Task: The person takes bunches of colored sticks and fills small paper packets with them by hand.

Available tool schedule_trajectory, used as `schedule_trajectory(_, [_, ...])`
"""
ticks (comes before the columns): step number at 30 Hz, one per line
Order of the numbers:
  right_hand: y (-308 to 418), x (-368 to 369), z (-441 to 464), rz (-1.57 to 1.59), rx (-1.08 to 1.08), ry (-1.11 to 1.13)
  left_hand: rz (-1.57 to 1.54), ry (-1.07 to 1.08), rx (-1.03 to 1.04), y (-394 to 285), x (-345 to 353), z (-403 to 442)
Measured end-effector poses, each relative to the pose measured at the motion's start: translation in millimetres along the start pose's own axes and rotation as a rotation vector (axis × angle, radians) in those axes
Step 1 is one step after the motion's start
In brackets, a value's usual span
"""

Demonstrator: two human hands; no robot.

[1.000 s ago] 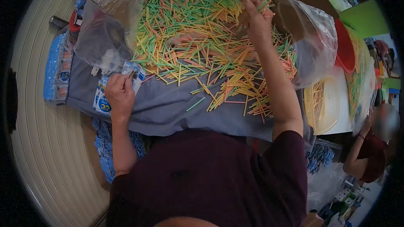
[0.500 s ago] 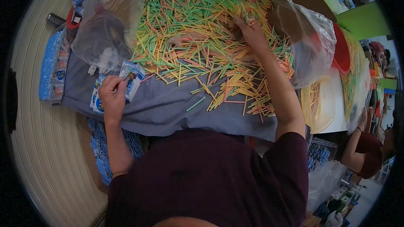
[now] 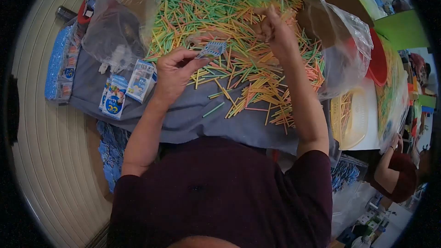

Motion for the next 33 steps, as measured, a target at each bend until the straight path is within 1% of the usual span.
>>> schedule_trajectory(1, [4, 3, -3, -0.007, -0.113, 0.072, -0.004, 0.024, -0.006, 4, 4, 3])
schedule_trajectory(5, [33, 31, -18, -0.076, -0.136, 0.074, -0.058, 0.036, -0.060, 19, 22, 13])
schedule_trajectory(7, [42, 52, -19, -0.096, -0.238, 0.199, -0.051, 0.131, -0.015, 19, 31, 21])
schedule_trajectory(8, [43, 58, -19, -0.173, -0.285, 0.204, -0.049, 0.132, -0.010, 21, 34, 26])
schedule_trajectory(9, [43, 60, -19, -0.173, -0.291, 0.207, -0.080, 0.144, 0.045, 21, 40, 33])
schedule_trajectory(10, [41, 61, -18, -0.311, -0.271, 0.180, -0.109, 0.156, 0.100, 20, 44, 38])
schedule_trajectory(11, [39, 61, -16, -0.449, -0.250, 0.151, -0.106, 0.154, 0.105, 19, 47, 39])
schedule_trajectory(13, [38, 60, -12, -0.495, -0.232, 0.173, -0.174, 0.114, -0.094, 10, 53, 41])
schedule_trajectory(14, [39, 59, -15, -0.576, -0.207, 0.132, -0.172, 0.111, -0.090, 12, 55, 43])
schedule_trajectory(15, [40, 58, -15, -0.657, -0.182, 0.091, -0.246, 0.116, -0.071, 17, 58, 45])
schedule_trajectory(16, [41, 56, -13, -0.657, -0.184, 0.095, -0.321, 0.121, -0.053, 21, 59, 47])
schedule_trajectory(19, [44, 49, -11, -0.677, -0.153, 0.140, -0.299, 0.135, -0.040, 29, 63, 53])
schedule_trajectory(20, [44, 47, -10, -0.597, -0.108, 0.160, -0.300, 0.136, -0.037, 30, 65, 54])
schedule_trajectory(21, [45, 46, -9, -0.517, -0.064, 0.180, -0.374, 0.126, -0.094, 27, 69, 56])
schedule_trajectory(22, [50, 46, -10, -0.519, -0.067, 0.179, -0.447, 0.115, -0.149, 25, 71, 57])
schedule_trajectory(24, [62, 48, -13, -0.495, 0.036, 0.173, -0.455, 0.128, -0.118, 24, 75, 61])
schedule_trajectory(25, [59, 45, -8, -0.497, 0.033, 0.173, -0.462, 0.140, -0.091, 23, 76, 63])
schedule_trajectory(27, [55, 42, 5, -0.542, -0.223, 0.225, -0.409, 0.152, -0.071, 22, 78, 68])
schedule_trajectory(28, [56, 43, 4, -0.543, -0.224, 0.225, -0.356, 0.164, -0.054, 22, 79, 70])
schedule_trajectory(30, [60, 46, 3, -0.632, -0.159, 0.086, -0.348, 0.161, -0.056, 23, 80, 74])
schedule_trajectory(31, [57, 43, 7, -0.633, -0.160, 0.089, -0.339, 0.158, -0.060, 23, 80, 75])
schedule_trajectory(33, [53, 33, 15, -0.481, -0.256, -0.021, -0.393, 0.156, -0.055, 20, 81, 75])
Point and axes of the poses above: each hand's wrist, its own z-axis towards the middle knuckle, its own x-axis out of the palm, y = z × x, the point moved 2 cm from there along z, towards the middle knuckle, and after that the axes turned 6 degrees about -z, right-handed, at the moved point
